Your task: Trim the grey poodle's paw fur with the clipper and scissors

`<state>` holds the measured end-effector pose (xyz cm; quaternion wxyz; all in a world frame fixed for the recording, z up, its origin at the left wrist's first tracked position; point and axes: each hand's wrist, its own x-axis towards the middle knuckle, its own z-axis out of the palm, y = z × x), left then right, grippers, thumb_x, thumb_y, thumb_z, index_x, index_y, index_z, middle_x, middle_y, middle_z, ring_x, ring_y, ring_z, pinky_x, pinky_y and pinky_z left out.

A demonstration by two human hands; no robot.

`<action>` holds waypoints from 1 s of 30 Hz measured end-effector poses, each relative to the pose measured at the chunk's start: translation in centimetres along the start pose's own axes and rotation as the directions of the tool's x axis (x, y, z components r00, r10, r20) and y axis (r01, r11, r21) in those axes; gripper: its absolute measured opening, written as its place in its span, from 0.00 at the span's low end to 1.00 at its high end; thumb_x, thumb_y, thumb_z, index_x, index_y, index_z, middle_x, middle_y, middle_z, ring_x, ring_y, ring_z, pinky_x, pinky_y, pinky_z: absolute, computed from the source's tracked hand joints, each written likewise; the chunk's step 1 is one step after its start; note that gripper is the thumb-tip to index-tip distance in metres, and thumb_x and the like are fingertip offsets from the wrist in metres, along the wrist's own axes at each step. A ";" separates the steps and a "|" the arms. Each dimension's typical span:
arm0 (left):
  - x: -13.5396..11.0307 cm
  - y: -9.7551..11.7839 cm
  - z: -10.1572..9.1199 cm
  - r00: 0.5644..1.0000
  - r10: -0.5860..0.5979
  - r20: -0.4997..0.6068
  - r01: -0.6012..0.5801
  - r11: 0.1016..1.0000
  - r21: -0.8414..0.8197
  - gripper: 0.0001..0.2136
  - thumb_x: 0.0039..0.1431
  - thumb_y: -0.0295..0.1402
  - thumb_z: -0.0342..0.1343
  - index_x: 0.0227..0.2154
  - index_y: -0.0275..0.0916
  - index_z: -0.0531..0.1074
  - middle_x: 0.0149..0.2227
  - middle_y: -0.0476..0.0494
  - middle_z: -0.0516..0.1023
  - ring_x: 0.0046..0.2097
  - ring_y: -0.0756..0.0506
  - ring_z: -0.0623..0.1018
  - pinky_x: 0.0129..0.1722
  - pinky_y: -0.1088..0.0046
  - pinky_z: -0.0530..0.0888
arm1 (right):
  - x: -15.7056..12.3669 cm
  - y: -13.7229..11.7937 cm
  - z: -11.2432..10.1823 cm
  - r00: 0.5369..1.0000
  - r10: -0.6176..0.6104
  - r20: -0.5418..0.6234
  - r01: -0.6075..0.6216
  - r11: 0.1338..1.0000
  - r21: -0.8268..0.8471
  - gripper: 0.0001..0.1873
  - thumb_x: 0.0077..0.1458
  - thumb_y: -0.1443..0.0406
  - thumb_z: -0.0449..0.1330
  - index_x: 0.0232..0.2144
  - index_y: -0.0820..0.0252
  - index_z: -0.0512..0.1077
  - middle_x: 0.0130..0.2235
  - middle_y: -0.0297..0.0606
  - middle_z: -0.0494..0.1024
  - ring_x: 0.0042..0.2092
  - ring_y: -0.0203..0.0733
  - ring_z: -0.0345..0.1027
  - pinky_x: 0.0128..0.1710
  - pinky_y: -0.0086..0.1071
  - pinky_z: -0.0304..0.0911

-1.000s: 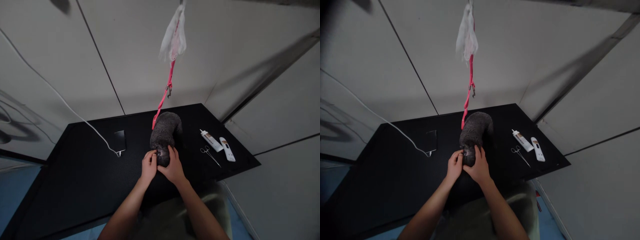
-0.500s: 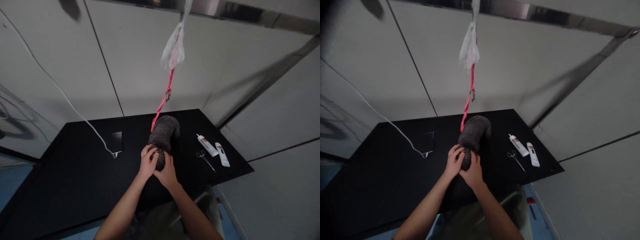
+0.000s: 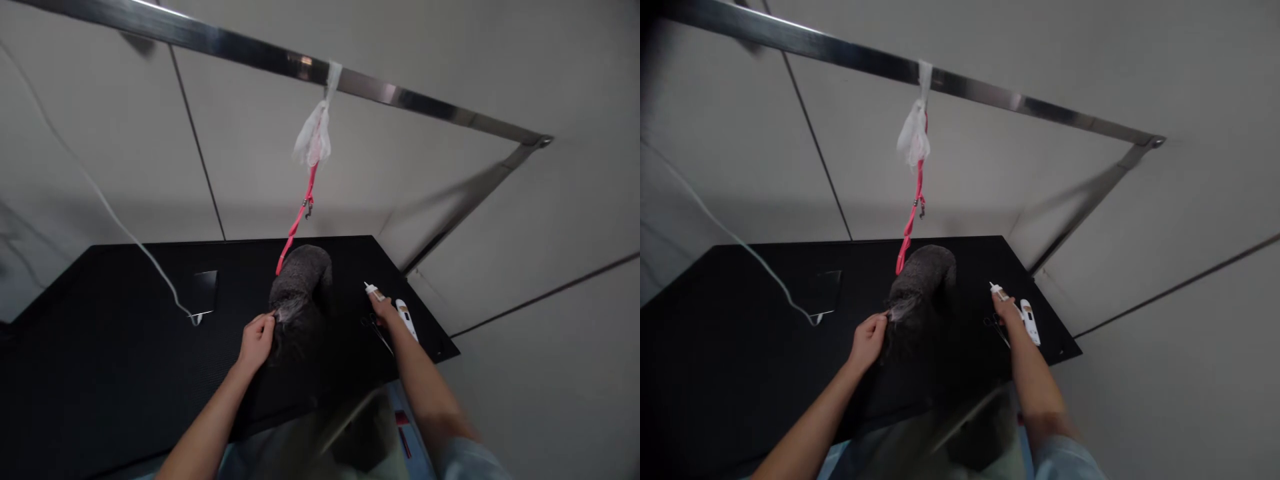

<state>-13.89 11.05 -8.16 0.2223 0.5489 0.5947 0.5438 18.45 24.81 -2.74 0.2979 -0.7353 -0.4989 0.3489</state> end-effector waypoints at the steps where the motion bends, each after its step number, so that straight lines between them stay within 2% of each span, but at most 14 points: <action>1: 0.4 0.1 -0.7 0.999 0.022 0.036 -0.022 1.000 0.008 0.16 0.60 0.40 0.47 0.36 0.38 0.78 0.37 0.41 0.79 0.41 0.43 0.77 0.42 0.67 0.72 | 1.3 0.0 -0.5 0.998 0.061 0.015 -0.060 0.997 -0.055 0.17 0.59 0.60 0.56 0.49 0.61 0.66 0.49 0.42 0.70 0.46 0.43 0.69 0.44 0.43 0.68; 4: 1.3 0.7 -2.3 0.987 0.059 0.150 -0.070 0.996 0.064 0.13 0.56 0.39 0.53 0.39 0.40 0.77 0.37 0.41 0.80 0.39 0.43 0.78 0.42 0.66 0.73 | 3.2 0.4 0.1 0.987 0.152 0.059 -0.140 0.975 -0.171 0.17 0.59 0.60 0.56 0.49 0.61 0.66 0.50 0.42 0.70 0.47 0.44 0.68 0.45 0.43 0.67; 8: 1.4 1.8 -2.6 0.967 0.053 0.249 -0.076 0.993 0.085 0.15 0.52 0.40 0.58 0.42 0.40 0.76 0.40 0.40 0.80 0.41 0.42 0.79 0.43 0.64 0.74 | 2.7 1.0 2.3 0.991 0.100 0.086 -0.084 0.982 -0.170 0.18 0.59 0.61 0.56 0.50 0.61 0.65 0.50 0.42 0.70 0.47 0.44 0.68 0.45 0.44 0.67; 12: -0.5 3.1 -0.9 0.951 0.024 0.310 -0.037 0.999 0.035 0.17 0.51 0.40 0.59 0.43 0.39 0.76 0.43 0.40 0.79 0.43 0.40 0.79 0.45 0.64 0.73 | 0.6 0.8 3.1 0.996 0.000 0.084 0.001 1.000 -0.008 0.19 0.58 0.61 0.56 0.50 0.61 0.65 0.51 0.43 0.69 0.48 0.45 0.68 0.46 0.44 0.66; 16: -3.3 4.5 0.9 0.950 0.005 0.313 0.008 0.999 -0.042 0.16 0.50 0.39 0.60 0.42 0.41 0.77 0.42 0.43 0.80 0.43 0.40 0.79 0.45 0.64 0.74 | -3.0 -0.1 2.7 0.989 -0.076 0.129 0.044 0.971 0.236 0.24 0.55 0.58 0.56 0.51 0.65 0.65 0.44 0.48 0.74 0.43 0.48 0.71 0.43 0.43 0.69; 18: -4.4 5.0 1.5 0.949 -0.011 0.315 0.034 0.997 -0.067 0.15 0.49 0.39 0.60 0.41 0.41 0.77 0.41 0.43 0.80 0.41 0.41 0.79 0.44 0.65 0.73 | -6.0 -0.6 2.5 0.976 -0.133 0.172 0.064 0.932 0.357 0.26 0.55 0.54 0.51 0.50 0.65 0.67 0.42 0.48 0.76 0.42 0.49 0.72 0.41 0.44 0.69; 20: -5.2 5.2 1.9 0.950 -0.030 0.312 0.052 0.997 -0.063 0.15 0.49 0.39 0.60 0.40 0.41 0.77 0.39 0.43 0.81 0.38 0.42 0.79 0.40 0.67 0.73 | -9.6 -1.0 3.0 0.953 -0.222 0.208 0.095 0.867 0.490 0.30 0.56 0.49 0.42 0.52 0.60 0.66 0.45 0.44 0.75 0.43 0.46 0.72 0.44 0.44 0.69; 22: -5.8 5.0 2.2 0.957 -0.043 0.287 0.059 0.997 -0.049 0.12 0.52 0.39 0.58 0.38 0.39 0.77 0.35 0.44 0.81 0.34 0.44 0.78 0.35 0.70 0.72 | -13.2 -1.4 4.5 0.878 -0.397 0.266 0.072 0.659 0.749 0.34 0.55 0.46 0.40 0.53 0.59 0.65 0.46 0.45 0.75 0.44 0.49 0.71 0.47 0.50 0.65; 24: -6.2 4.7 2.5 0.968 -0.055 0.245 0.068 0.997 -0.047 0.12 0.57 0.38 0.52 0.31 0.38 0.77 0.28 0.46 0.79 0.28 0.47 0.75 0.29 0.74 0.70 | -15.5 -1.5 6.5 0.838 -0.456 0.300 0.040 0.600 0.799 0.29 0.55 0.48 0.43 0.51 0.57 0.67 0.43 0.43 0.76 0.42 0.50 0.72 0.47 0.54 0.64; 26: -6.7 4.2 2.6 0.977 -0.068 0.201 0.080 0.996 -0.050 0.15 0.61 0.37 0.46 0.28 0.37 0.75 0.23 0.48 0.75 0.25 0.49 0.72 0.26 0.76 0.67 | -16.4 -1.4 8.4 0.851 -0.446 0.277 0.045 0.588 0.807 0.23 0.54 0.51 0.49 0.43 0.57 0.71 0.39 0.43 0.77 0.42 0.52 0.71 0.46 0.55 0.64; 27: -6.9 3.8 2.7 0.982 -0.074 0.174 0.084 0.995 -0.049 0.14 0.61 0.36 0.45 0.31 0.37 0.74 0.23 0.49 0.74 0.25 0.50 0.72 0.25 0.76 0.67 | -16.4 -1.3 9.1 0.858 -0.440 0.266 0.052 0.589 0.807 0.21 0.53 0.51 0.51 0.40 0.57 0.72 0.38 0.43 0.77 0.42 0.53 0.71 0.46 0.56 0.64; 30: -7.6 2.9 2.8 0.991 -0.029 0.130 0.037 0.998 -0.056 0.14 0.61 0.32 0.45 0.46 0.37 0.69 0.35 0.45 0.77 0.32 0.49 0.75 0.33 0.74 0.70 | -15.5 -0.5 10.1 0.876 -0.427 0.225 0.075 0.581 0.810 0.18 0.52 0.52 0.53 0.37 0.57 0.71 0.39 0.44 0.77 0.43 0.54 0.71 0.47 0.56 0.63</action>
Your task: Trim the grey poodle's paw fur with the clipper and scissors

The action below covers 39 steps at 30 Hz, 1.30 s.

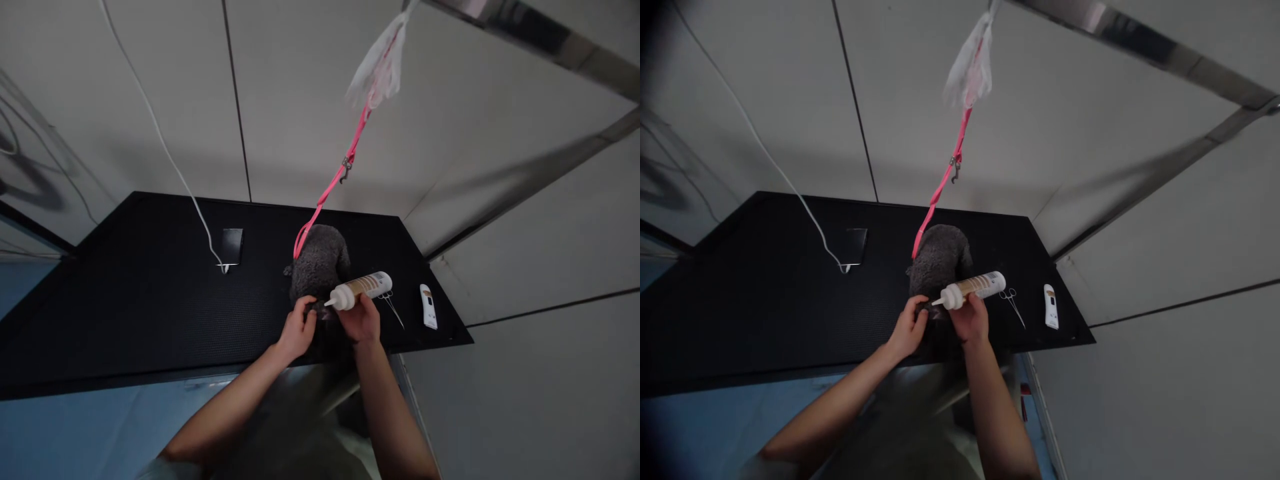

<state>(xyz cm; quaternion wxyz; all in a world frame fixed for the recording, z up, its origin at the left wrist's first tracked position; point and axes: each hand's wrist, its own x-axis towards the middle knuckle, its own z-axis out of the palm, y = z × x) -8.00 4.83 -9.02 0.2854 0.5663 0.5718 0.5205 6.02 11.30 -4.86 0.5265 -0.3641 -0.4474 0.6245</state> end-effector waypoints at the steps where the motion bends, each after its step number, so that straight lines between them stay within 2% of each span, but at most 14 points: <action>1: -0.1 -0.3 0.0 0.999 0.031 0.021 -0.031 0.999 -0.009 0.15 0.61 0.31 0.44 0.48 0.38 0.68 0.39 0.43 0.78 0.36 0.49 0.76 0.37 0.73 0.71 | 0.1 0.2 -0.3 1.000 -0.010 -0.015 0.010 1.000 0.001 0.17 0.51 0.53 0.54 0.38 0.56 0.70 0.39 0.44 0.77 0.43 0.53 0.71 0.47 0.56 0.64; 4: 0.2 -1.0 -0.1 0.986 0.091 0.141 -0.084 0.995 -0.052 0.15 0.61 0.30 0.44 0.47 0.39 0.71 0.45 0.42 0.78 0.45 0.46 0.76 0.46 0.69 0.71 | -0.3 0.0 -1.2 0.995 -0.053 -0.081 0.053 0.999 -0.002 0.14 0.50 0.55 0.56 0.38 0.54 0.68 0.37 0.39 0.76 0.38 0.48 0.72 0.45 0.53 0.66; 7: 1.0 -1.1 -0.3 0.973 0.078 0.219 -0.065 0.996 -0.068 0.15 0.59 0.33 0.49 0.48 0.39 0.71 0.46 0.41 0.77 0.47 0.44 0.76 0.48 0.67 0.72 | -1.4 -1.0 -1.5 0.981 -0.127 -0.147 0.125 0.992 -0.025 0.16 0.48 0.59 0.60 0.41 0.51 0.64 0.37 0.34 0.75 0.38 0.42 0.72 0.45 0.47 0.67; 10: 1.6 -0.5 -0.3 0.956 0.067 0.285 -0.047 0.996 -0.078 0.17 0.57 0.36 0.54 0.49 0.39 0.70 0.46 0.40 0.77 0.46 0.42 0.76 0.45 0.66 0.73 | -2.3 -2.4 -0.9 0.971 -0.202 -0.129 0.186 0.975 -0.123 0.24 0.43 0.63 0.66 0.42 0.52 0.63 0.38 0.33 0.75 0.39 0.40 0.71 0.46 0.42 0.66; 12: 1.8 0.0 -0.1 0.947 0.052 0.317 -0.024 0.996 -0.091 0.17 0.57 0.36 0.54 0.49 0.40 0.71 0.46 0.42 0.77 0.45 0.42 0.76 0.46 0.65 0.72 | -2.4 -3.3 -0.3 0.974 -0.211 -0.086 0.187 0.956 -0.225 0.25 0.40 0.65 0.68 0.41 0.55 0.64 0.37 0.33 0.75 0.38 0.40 0.71 0.43 0.40 0.67; 18: 1.7 0.8 0.7 0.953 -0.082 0.290 0.110 0.991 -0.080 0.18 0.53 0.36 0.57 0.47 0.39 0.73 0.44 0.44 0.79 0.43 0.43 0.77 0.46 0.66 0.71 | -1.9 -4.7 1.6 0.980 -0.198 -0.027 0.173 0.908 -0.382 0.25 0.37 0.67 0.69 0.38 0.57 0.63 0.34 0.32 0.75 0.35 0.38 0.71 0.39 0.37 0.68; 26: 1.7 0.7 0.9 0.957 -0.082 0.278 0.122 0.984 -0.132 0.16 0.52 0.35 0.57 0.45 0.39 0.74 0.43 0.45 0.79 0.41 0.43 0.77 0.43 0.67 0.71 | -1.8 -4.8 2.2 0.973 -0.229 -0.019 0.194 0.864 -0.465 0.25 0.36 0.68 0.68 0.38 0.59 0.63 0.34 0.33 0.75 0.35 0.39 0.71 0.37 0.37 0.68; 31: 1.7 0.5 0.9 0.959 -0.074 0.275 0.121 0.980 -0.161 0.16 0.52 0.34 0.58 0.45 0.39 0.74 0.43 0.45 0.79 0.43 0.43 0.77 0.45 0.68 0.71 | -1.9 -4.6 2.0 0.971 -0.234 -0.039 0.190 0.866 -0.462 0.26 0.36 0.67 0.69 0.38 0.59 0.64 0.34 0.33 0.76 0.35 0.40 0.71 0.38 0.38 0.67; 34: 1.7 0.4 0.8 0.956 -0.088 0.281 0.130 0.982 -0.135 0.16 0.52 0.35 0.57 0.45 0.38 0.74 0.43 0.44 0.79 0.42 0.43 0.77 0.43 0.68 0.71 | -1.0 -3.7 0.5 0.957 -0.243 -0.156 0.172 0.915 -0.366 0.28 0.34 0.69 0.69 0.40 0.58 0.65 0.34 0.31 0.76 0.35 0.38 0.71 0.40 0.37 0.67; 36: 1.7 0.3 0.7 0.954 -0.099 0.282 0.136 0.984 -0.115 0.16 0.52 0.36 0.57 0.44 0.37 0.75 0.43 0.43 0.79 0.42 0.43 0.77 0.44 0.68 0.71 | -0.2 -2.8 -1.0 0.927 -0.220 -0.304 0.162 0.965 -0.205 0.23 0.36 0.67 0.67 0.38 0.56 0.66 0.32 0.28 0.76 0.33 0.36 0.71 0.39 0.35 0.67; 38: 1.8 0.2 0.5 0.951 -0.102 0.290 0.141 0.983 -0.116 0.15 0.52 0.36 0.57 0.43 0.36 0.75 0.43 0.43 0.79 0.43 0.42 0.77 0.45 0.67 0.70 | 0.5 -1.9 -2.5 0.917 -0.189 -0.351 0.151 0.980 -0.132 0.11 0.41 0.62 0.63 0.30 0.57 0.67 0.26 0.28 0.74 0.29 0.37 0.70 0.35 0.36 0.69; 39: 1.8 0.2 0.5 0.949 -0.099 0.298 0.141 0.982 -0.123 0.15 0.52 0.36 0.57 0.43 0.36 0.75 0.43 0.42 0.79 0.44 0.42 0.77 0.46 0.67 0.70 | 0.7 -1.6 -3.2 0.918 -0.182 -0.352 0.149 0.982 -0.120 0.09 0.42 0.61 0.62 0.26 0.58 0.67 0.23 0.28 0.72 0.27 0.38 0.70 0.33 0.37 0.69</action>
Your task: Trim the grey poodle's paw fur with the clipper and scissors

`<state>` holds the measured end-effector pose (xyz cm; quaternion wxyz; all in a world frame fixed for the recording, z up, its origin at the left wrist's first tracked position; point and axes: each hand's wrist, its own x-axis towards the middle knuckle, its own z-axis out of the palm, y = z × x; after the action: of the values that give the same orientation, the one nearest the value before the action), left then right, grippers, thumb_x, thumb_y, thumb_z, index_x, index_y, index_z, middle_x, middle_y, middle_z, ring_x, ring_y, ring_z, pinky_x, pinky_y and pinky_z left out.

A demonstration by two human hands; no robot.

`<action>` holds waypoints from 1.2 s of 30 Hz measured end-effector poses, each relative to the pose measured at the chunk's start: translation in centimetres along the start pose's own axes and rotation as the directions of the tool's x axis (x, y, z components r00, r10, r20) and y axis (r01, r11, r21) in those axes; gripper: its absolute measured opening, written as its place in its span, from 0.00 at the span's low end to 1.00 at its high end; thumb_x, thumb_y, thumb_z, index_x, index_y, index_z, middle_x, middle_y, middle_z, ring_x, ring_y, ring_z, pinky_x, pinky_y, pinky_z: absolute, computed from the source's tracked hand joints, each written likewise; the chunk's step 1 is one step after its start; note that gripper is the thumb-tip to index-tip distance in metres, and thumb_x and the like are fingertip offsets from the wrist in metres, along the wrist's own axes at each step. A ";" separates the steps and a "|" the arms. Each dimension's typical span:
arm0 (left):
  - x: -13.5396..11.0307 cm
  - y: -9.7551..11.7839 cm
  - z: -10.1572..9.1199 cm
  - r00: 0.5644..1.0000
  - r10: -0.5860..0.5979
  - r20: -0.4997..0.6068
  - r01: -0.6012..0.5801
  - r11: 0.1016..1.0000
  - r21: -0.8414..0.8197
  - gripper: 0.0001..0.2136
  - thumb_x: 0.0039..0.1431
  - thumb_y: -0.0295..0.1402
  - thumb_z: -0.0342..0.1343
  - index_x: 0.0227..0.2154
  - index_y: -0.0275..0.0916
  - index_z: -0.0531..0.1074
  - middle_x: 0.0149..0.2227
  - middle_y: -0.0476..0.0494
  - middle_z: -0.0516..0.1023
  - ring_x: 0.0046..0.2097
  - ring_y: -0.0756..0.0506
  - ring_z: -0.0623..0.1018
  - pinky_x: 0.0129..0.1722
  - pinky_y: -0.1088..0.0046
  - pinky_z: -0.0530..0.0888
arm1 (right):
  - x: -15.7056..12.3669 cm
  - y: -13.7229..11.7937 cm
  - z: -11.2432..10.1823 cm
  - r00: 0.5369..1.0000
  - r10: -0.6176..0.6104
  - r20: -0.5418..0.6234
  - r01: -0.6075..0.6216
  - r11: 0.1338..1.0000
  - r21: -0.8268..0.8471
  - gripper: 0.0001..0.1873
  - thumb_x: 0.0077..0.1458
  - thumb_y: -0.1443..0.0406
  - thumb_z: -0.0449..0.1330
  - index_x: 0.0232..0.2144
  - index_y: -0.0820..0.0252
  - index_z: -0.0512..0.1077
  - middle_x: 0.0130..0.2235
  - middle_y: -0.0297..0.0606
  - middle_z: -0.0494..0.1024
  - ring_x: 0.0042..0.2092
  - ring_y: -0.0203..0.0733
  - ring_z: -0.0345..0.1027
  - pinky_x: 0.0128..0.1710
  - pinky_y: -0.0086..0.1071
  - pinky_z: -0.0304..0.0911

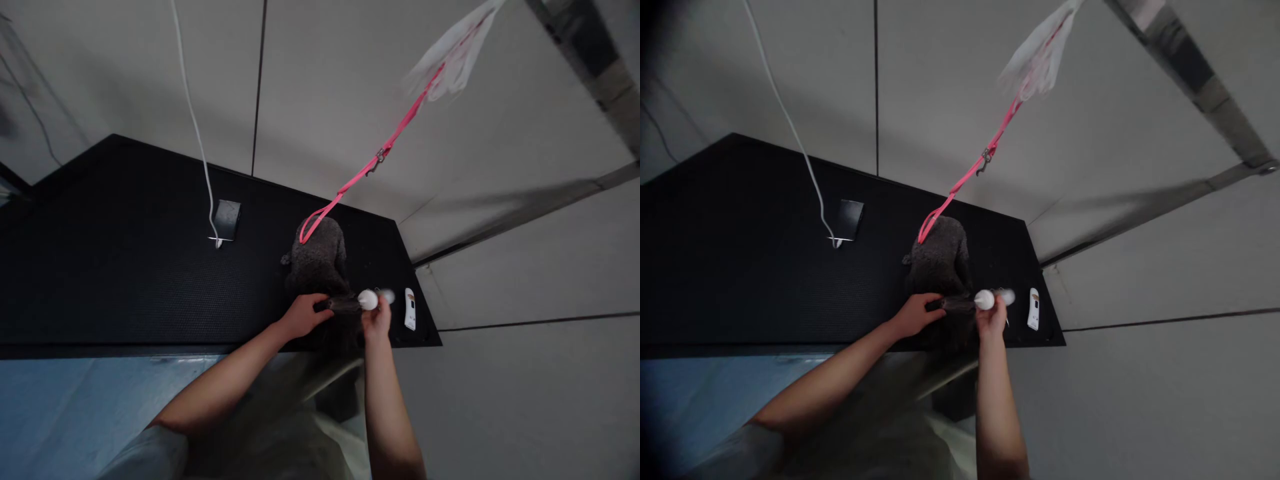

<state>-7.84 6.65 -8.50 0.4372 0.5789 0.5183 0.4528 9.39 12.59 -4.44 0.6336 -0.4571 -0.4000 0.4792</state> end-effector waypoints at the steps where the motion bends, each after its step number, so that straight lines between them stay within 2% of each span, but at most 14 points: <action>1: 0.0 0.0 -0.1 1.000 0.004 0.009 -0.004 1.000 -0.009 0.15 0.52 0.36 0.57 0.43 0.36 0.75 0.43 0.42 0.79 0.44 0.42 0.76 0.47 0.67 0.70 | 0.3 0.3 -0.5 1.000 0.004 0.007 -0.004 1.000 0.003 0.09 0.42 0.60 0.62 0.23 0.58 0.66 0.21 0.28 0.71 0.26 0.39 0.69 0.32 0.37 0.69; 3: 0.1 0.0 -0.2 0.999 0.017 0.032 -0.017 1.000 -0.023 0.15 0.52 0.36 0.57 0.43 0.36 0.75 0.43 0.43 0.79 0.44 0.43 0.76 0.47 0.68 0.69 | 0.5 0.3 -1.3 1.000 0.005 0.012 -0.006 1.000 0.020 0.11 0.41 0.60 0.63 0.21 0.58 0.65 0.20 0.29 0.71 0.25 0.39 0.69 0.31 0.38 0.70; 5: 0.1 0.1 -0.2 0.999 0.025 0.044 -0.024 0.999 -0.024 0.15 0.52 0.36 0.57 0.42 0.36 0.75 0.42 0.43 0.79 0.43 0.43 0.77 0.45 0.68 0.70 | 0.3 -0.5 -1.7 1.000 -0.004 0.007 0.004 0.999 0.045 0.11 0.41 0.58 0.63 0.23 0.58 0.66 0.23 0.30 0.74 0.27 0.39 0.71 0.32 0.39 0.70; 7: 0.1 0.2 -0.2 0.998 0.024 0.051 -0.023 1.000 -0.021 0.14 0.52 0.36 0.57 0.41 0.36 0.75 0.41 0.44 0.79 0.42 0.43 0.77 0.44 0.69 0.70 | -0.4 -1.7 -1.4 1.000 -0.029 -0.007 0.029 0.997 0.068 0.13 0.41 0.59 0.65 0.29 0.57 0.68 0.28 0.30 0.76 0.31 0.38 0.72 0.38 0.39 0.70; 9: 0.1 0.3 -0.2 0.999 0.016 0.048 -0.015 1.000 -0.021 0.14 0.52 0.36 0.57 0.41 0.36 0.75 0.41 0.44 0.79 0.42 0.43 0.77 0.43 0.69 0.70 | -1.5 -2.9 -0.3 0.998 -0.063 0.012 0.062 0.997 0.045 0.19 0.37 0.63 0.68 0.34 0.56 0.69 0.32 0.30 0.78 0.34 0.37 0.73 0.42 0.37 0.69; 11: 0.1 0.3 -0.1 0.999 0.015 0.045 -0.014 0.999 -0.033 0.15 0.52 0.36 0.57 0.42 0.36 0.75 0.41 0.44 0.79 0.42 0.43 0.77 0.44 0.68 0.71 | -2.7 -3.8 1.1 0.988 -0.082 0.133 0.095 0.991 -0.097 0.21 0.33 0.68 0.70 0.34 0.59 0.70 0.32 0.33 0.78 0.34 0.38 0.73 0.40 0.36 0.69; 13: 0.1 0.3 0.0 0.999 0.022 0.039 -0.020 0.998 -0.054 0.15 0.52 0.36 0.57 0.42 0.37 0.75 0.42 0.45 0.79 0.42 0.43 0.77 0.44 0.67 0.70 | -3.7 -4.4 2.5 0.959 -0.065 0.275 0.139 0.956 -0.257 0.18 0.35 0.68 0.70 0.32 0.61 0.70 0.30 0.35 0.78 0.32 0.39 0.72 0.36 0.36 0.69; 16: 0.1 0.2 0.2 0.999 0.031 0.030 -0.028 0.996 -0.087 0.15 0.52 0.36 0.58 0.42 0.38 0.75 0.41 0.46 0.80 0.42 0.43 0.77 0.45 0.68 0.70 | -4.3 -4.6 3.8 0.931 -0.057 0.360 0.192 0.916 -0.352 0.14 0.38 0.67 0.68 0.30 0.61 0.70 0.29 0.35 0.77 0.31 0.40 0.72 0.33 0.35 0.69; 22: 0.1 0.4 0.2 0.999 0.027 0.019 -0.025 0.997 -0.078 0.14 0.52 0.35 0.57 0.42 0.37 0.75 0.41 0.45 0.80 0.41 0.44 0.77 0.44 0.68 0.71 | -4.1 -4.7 3.9 0.940 -0.041 0.338 0.178 0.905 -0.386 0.15 0.37 0.66 0.68 0.30 0.62 0.70 0.28 0.35 0.76 0.30 0.40 0.71 0.32 0.36 0.69; 26: 0.1 0.6 0.1 0.999 0.037 0.023 -0.035 0.996 -0.083 0.14 0.52 0.34 0.57 0.42 0.37 0.75 0.41 0.45 0.80 0.41 0.43 0.77 0.43 0.68 0.71 | -4.1 -4.4 3.8 0.950 -0.085 0.302 0.192 0.918 -0.346 0.17 0.37 0.67 0.69 0.32 0.61 0.69 0.30 0.34 0.76 0.31 0.39 0.71 0.33 0.36 0.68; 32: 0.1 0.3 0.3 0.999 0.037 0.017 -0.035 0.994 -0.106 0.14 0.52 0.35 0.57 0.42 0.38 0.75 0.41 0.46 0.80 0.42 0.44 0.77 0.44 0.69 0.70 | -4.1 -4.2 3.8 0.940 -0.061 0.335 0.192 0.908 -0.372 0.16 0.37 0.66 0.69 0.31 0.62 0.70 0.29 0.34 0.76 0.31 0.39 0.71 0.33 0.36 0.68; 34: 0.1 0.2 0.3 0.999 0.045 0.017 -0.043 0.994 -0.100 0.14 0.52 0.35 0.57 0.42 0.38 0.75 0.40 0.47 0.80 0.41 0.44 0.77 0.44 0.69 0.70 | -3.8 -3.8 3.5 0.954 -0.069 0.291 0.174 0.919 -0.354 0.19 0.36 0.67 0.70 0.33 0.62 0.69 0.30 0.34 0.76 0.32 0.39 0.71 0.34 0.35 0.68; 36: 0.2 0.1 0.3 0.999 0.036 0.021 -0.034 0.997 -0.076 0.14 0.52 0.36 0.58 0.41 0.37 0.76 0.39 0.47 0.80 0.40 0.44 0.77 0.43 0.69 0.70 | -3.1 -3.1 2.9 0.981 -0.045 0.187 0.097 0.955 -0.279 0.25 0.32 0.67 0.71 0.36 0.60 0.68 0.33 0.32 0.76 0.34 0.37 0.71 0.37 0.34 0.68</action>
<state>-7.48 6.81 -8.45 0.4567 0.5761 0.4855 0.4731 6.76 9.80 -0.95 0.5392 -0.4845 -0.5366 0.4319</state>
